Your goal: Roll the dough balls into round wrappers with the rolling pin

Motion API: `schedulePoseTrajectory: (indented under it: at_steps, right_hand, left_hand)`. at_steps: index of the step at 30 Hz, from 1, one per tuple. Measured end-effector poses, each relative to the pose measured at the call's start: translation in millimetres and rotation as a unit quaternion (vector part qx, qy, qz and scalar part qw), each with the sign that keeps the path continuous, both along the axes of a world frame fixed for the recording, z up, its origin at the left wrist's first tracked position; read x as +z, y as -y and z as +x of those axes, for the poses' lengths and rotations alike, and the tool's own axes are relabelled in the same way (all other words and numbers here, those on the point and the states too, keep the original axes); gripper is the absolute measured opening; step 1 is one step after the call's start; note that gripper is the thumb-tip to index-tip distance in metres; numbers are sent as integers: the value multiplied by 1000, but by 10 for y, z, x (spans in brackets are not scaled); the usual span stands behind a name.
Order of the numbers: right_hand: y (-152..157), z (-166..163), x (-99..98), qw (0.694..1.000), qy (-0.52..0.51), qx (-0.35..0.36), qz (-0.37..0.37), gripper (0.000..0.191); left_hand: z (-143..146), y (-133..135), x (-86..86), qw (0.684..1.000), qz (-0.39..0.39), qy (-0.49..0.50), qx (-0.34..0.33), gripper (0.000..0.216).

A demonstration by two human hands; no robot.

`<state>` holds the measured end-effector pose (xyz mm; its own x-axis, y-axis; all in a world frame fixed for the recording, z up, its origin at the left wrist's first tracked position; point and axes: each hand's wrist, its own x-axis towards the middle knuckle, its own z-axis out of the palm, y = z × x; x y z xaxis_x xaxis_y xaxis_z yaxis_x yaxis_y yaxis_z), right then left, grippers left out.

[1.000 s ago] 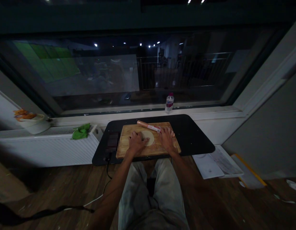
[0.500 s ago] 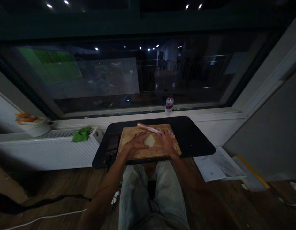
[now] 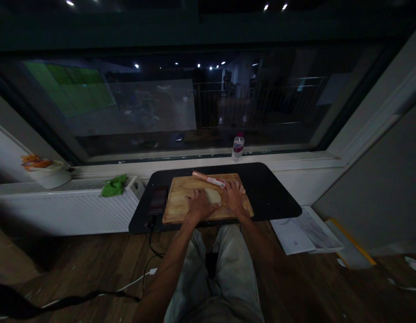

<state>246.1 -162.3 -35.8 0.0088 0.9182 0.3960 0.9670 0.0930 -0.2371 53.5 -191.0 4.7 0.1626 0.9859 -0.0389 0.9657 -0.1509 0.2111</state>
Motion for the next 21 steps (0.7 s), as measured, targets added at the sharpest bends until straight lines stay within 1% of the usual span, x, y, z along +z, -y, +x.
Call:
schedulePoseTrajectory:
  at_steps: [2,5,7,8,10,15,16,19,21]
  right_hand:
    - [9,-2,4,1000,1,2,1,44]
    - [11,5,-7,1000,2,5,4,44]
    - [3,12,-22,1000,1,7,8,44]
    - [-2,15,-29,1000,0,8,9,44]
    - [-11,16,-40,1000,-4,7,7,45]
    - [-9,5,-29,1000,0,-1,2,45]
    - [-4,4,-22,1000,3,0,2,45]
    - [10,2,1,1000,7,3,0,46]
    - [20,2,15,1000,8,10,-2,45]
  left_hand:
    - [-117,-50,-6,999,-4,19,-50,108]
    - [-274,-135,-43,986,6,44,-160,103]
    - [-309,-157,-99,982,31,44,-183,94]
    - [-302,-154,-135,982,48,41,-178,90]
    - [-251,-123,-220,986,83,32,-143,86]
    - [-31,-24,-438,987,151,50,-5,86]
    - [3,-16,-474,985,163,59,10,86]
    - [29,-38,-551,973,197,116,26,82]
    - [-37,-91,-573,955,219,194,46,71]
